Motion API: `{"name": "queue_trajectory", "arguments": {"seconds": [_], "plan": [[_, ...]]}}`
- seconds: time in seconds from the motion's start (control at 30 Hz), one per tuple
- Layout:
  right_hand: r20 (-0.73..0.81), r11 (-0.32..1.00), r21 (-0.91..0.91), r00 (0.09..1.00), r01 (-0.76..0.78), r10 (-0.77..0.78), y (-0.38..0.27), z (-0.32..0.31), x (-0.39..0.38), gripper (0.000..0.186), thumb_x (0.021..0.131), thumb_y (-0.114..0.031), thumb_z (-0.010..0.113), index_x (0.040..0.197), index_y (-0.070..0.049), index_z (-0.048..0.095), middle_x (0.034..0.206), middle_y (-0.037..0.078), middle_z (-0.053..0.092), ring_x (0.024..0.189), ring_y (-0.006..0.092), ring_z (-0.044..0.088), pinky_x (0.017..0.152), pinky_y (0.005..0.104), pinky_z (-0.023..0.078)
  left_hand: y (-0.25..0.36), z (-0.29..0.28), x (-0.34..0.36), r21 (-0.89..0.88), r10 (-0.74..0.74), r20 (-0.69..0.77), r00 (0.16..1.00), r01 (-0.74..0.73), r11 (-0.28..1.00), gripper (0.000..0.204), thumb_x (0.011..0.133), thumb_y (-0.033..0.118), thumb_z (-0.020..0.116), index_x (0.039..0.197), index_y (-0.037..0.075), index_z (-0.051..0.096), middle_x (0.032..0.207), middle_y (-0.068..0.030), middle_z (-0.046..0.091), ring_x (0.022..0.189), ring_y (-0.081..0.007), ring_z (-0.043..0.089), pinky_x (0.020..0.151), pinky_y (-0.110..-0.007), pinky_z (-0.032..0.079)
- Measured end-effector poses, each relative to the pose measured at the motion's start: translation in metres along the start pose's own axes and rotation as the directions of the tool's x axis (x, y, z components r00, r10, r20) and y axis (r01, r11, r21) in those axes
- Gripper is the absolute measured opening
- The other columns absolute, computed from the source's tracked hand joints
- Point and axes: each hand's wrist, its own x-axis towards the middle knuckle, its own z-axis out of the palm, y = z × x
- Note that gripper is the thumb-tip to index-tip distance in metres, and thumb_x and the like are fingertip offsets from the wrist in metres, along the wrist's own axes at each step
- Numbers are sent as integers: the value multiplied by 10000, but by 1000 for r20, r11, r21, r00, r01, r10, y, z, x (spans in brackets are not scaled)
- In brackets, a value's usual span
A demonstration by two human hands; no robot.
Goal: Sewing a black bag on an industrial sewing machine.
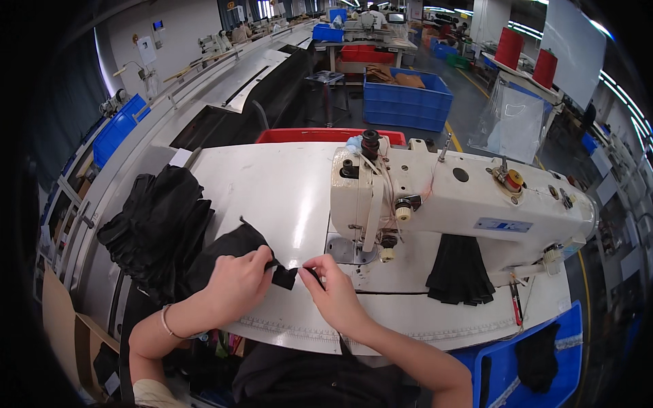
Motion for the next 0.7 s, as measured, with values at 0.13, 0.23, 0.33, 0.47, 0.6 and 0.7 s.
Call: {"name": "queue_trajectory", "arguments": {"seconds": [0.13,0.23,0.33,0.47,0.6,0.7], "plan": [[23,991,31,991,-132,131,29,-12,8,184,1017,-174,504,1046,-7,577,804,3,554,671,44,459,564,211,389,-17,34,24,-141,254,12,967,-249,958,496,778,144,742,1207,6,533,1021,-131,586,966,-309,594,803,-386,486],[6,986,133,995,-99,99,39,-29,5,197,1027,-183,482,1048,-15,584,790,2,538,665,53,437,537,211,355,-13,51,31,-264,455,-15,890,-443,857,735,734,167,790,1357,-2,438,1162,-148,537,1121,-324,502,956,-406,416],[185,866,454,973,-209,138,38,-44,9,231,1041,-211,453,1080,-19,575,798,6,521,661,66,430,552,213,339,-2,59,33,-458,453,37,891,-388,800,879,715,114,796,1442,7,313,1125,-152,555,1045,-340,544,983,-423,404],[310,739,522,902,-426,301,33,-59,13,243,1035,-227,467,1159,-27,528,797,10,515,650,85,451,611,219,364,-4,55,33,-755,356,304,884,-4,656,766,838,86,702,1474,41,277,1140,-155,609,995,-267,596,912,-351,464],[257,934,335,966,-122,34,32,-50,5,245,1005,-175,537,1206,-42,488,881,21,542,692,100,514,633,212,415,-15,50,36,-928,301,309,902,217,303,450,947,94,606,1376,51,478,1046,-93,620,898,-148,598,801,-275,483],[163,979,-60,970,195,-183,33,-40,-2,303,928,-158,659,1171,-42,520,963,67,563,639,161,591,564,263,490,-16,49,37,-928,113,279,954,237,289,280,985,104,558,1249,20,594,920,-41,548,819,-93,568,756,-227,460]]}}
